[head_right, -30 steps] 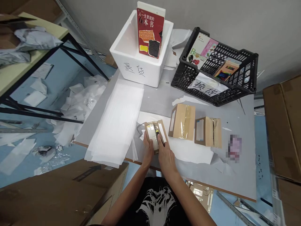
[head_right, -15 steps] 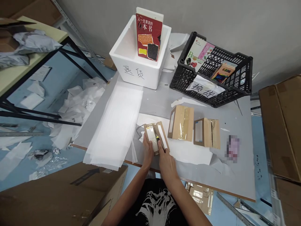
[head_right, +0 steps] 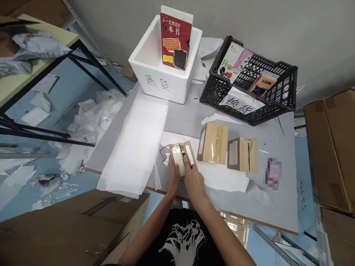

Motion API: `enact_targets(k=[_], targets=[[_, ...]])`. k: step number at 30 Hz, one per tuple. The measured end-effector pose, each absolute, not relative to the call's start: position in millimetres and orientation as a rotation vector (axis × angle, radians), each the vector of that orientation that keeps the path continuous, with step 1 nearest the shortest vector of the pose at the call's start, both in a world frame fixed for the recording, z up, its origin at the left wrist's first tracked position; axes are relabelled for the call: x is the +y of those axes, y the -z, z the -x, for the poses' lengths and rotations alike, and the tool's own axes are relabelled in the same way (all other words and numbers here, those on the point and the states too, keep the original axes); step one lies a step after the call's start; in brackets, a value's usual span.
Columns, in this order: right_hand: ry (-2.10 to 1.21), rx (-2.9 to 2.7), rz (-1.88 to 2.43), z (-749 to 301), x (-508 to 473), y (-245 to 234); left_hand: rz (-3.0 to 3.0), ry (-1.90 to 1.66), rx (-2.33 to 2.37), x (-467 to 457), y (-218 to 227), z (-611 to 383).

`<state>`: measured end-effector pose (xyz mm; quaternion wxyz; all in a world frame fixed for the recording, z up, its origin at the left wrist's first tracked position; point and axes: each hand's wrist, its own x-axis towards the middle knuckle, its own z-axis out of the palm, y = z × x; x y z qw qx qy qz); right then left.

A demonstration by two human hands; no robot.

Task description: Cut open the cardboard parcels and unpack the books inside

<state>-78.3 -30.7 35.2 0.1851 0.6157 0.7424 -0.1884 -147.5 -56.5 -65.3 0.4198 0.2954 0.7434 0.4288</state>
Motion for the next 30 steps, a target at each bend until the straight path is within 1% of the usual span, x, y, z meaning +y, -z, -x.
enact_targets(k=[5,10,14,24,30], targets=[[0.532,2.054,-1.678,74.9,-42.6,-40.6,-0.726,-1.050,1.864,-55.3,65.1,147.8],[0.551,1.989,-1.562,52.7,-75.5,-45.3,-0.717,-1.027,1.871,-55.5,59.7,147.8],[0.507,2.000,-1.557,34.4,-97.3,-49.7,-0.720,-1.035,1.873,-55.8,60.7,147.4],[0.534,1.993,-1.514,26.9,-104.2,-62.7,-0.741,-1.047,1.907,-55.5,65.5,144.5],[0.456,2.092,-1.478,14.6,-116.6,-66.6,-0.756,-1.072,1.917,-56.5,67.5,141.7]])
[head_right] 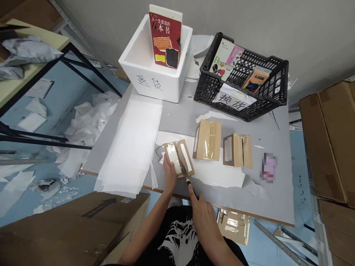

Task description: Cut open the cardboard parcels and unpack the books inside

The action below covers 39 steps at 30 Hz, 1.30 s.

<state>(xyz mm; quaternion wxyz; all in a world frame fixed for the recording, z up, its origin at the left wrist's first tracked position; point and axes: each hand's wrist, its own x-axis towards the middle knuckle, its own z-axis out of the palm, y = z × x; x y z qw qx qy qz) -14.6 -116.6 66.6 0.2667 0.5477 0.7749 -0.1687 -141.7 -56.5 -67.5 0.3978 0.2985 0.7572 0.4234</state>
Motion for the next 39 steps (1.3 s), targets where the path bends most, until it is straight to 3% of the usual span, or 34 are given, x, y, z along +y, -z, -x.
enact_targets(k=[8,12,16,20,28,33,39], targets=[[0.581,2.118,-1.650,-44.9,-135.1,-77.5,-1.104,-0.907,1.939,-46.6,47.9,165.8],[0.619,2.232,-1.993,-76.4,-133.4,-82.6,-1.606,-0.652,1.384,-35.7,27.0,185.2],[0.728,2.295,-2.173,-77.1,-124.1,-78.0,-1.507,-0.557,1.139,-13.3,33.3,187.2],[0.896,2.298,-2.258,-71.4,-117.9,-65.3,-1.681,-0.462,1.063,23.4,39.9,186.5],[1.341,2.074,-2.483,-73.8,-104.6,-68.0,-2.026,-0.109,0.899,56.0,7.3,211.1],[1.344,2.217,-2.319,-65.6,-85.2,-73.4,-1.998,-0.259,1.018,34.7,20.3,247.6],[1.060,2.565,-1.792,-37.7,-48.7,-59.1,-1.888,-0.423,1.057,7.3,53.6,276.1]])
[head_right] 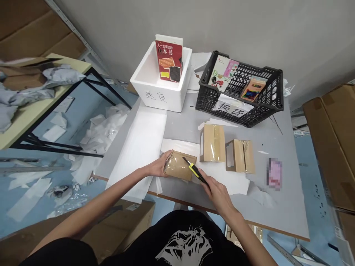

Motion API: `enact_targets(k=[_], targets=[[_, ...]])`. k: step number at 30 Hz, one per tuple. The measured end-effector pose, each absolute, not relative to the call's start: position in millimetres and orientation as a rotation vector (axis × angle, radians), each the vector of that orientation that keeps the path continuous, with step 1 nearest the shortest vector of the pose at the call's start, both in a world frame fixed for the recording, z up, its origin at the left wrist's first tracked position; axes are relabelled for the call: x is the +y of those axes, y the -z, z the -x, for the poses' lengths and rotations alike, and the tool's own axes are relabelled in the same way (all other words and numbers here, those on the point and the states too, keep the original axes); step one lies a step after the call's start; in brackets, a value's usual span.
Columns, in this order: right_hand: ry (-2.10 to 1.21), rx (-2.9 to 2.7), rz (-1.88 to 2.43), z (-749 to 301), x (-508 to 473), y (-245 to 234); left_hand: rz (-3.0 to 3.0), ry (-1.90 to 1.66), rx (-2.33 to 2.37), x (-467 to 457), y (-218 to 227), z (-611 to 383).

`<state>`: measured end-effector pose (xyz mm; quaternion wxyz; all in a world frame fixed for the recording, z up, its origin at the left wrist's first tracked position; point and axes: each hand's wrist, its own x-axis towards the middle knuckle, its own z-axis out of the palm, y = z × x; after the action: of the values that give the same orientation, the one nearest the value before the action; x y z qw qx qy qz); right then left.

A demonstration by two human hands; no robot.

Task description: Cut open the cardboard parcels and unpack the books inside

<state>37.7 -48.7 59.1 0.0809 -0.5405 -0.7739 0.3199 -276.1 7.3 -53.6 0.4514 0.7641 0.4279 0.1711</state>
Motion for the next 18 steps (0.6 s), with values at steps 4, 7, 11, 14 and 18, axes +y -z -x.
enact_targets(k=[4,7,11,14,18], targets=[[-0.776,-2.643,1.527,-19.2,-27.7,-56.0,-1.835,-0.508,1.044,-3.6,68.6,290.3],[-0.648,-2.803,1.461,-8.0,-20.0,-56.4,-1.786,-0.547,1.052,-9.6,74.3,294.4],[-0.542,-2.932,1.377,1.4,-18.9,-52.7,-1.790,-0.563,1.042,-13.0,76.1,293.1],[-0.463,-2.978,1.318,4.7,-18.4,-48.5,-1.806,-0.539,1.037,-13.5,76.4,292.1],[-0.430,-2.982,1.235,8.9,-13.9,-46.9,-1.805,-0.472,1.038,-14.2,76.0,292.6]])
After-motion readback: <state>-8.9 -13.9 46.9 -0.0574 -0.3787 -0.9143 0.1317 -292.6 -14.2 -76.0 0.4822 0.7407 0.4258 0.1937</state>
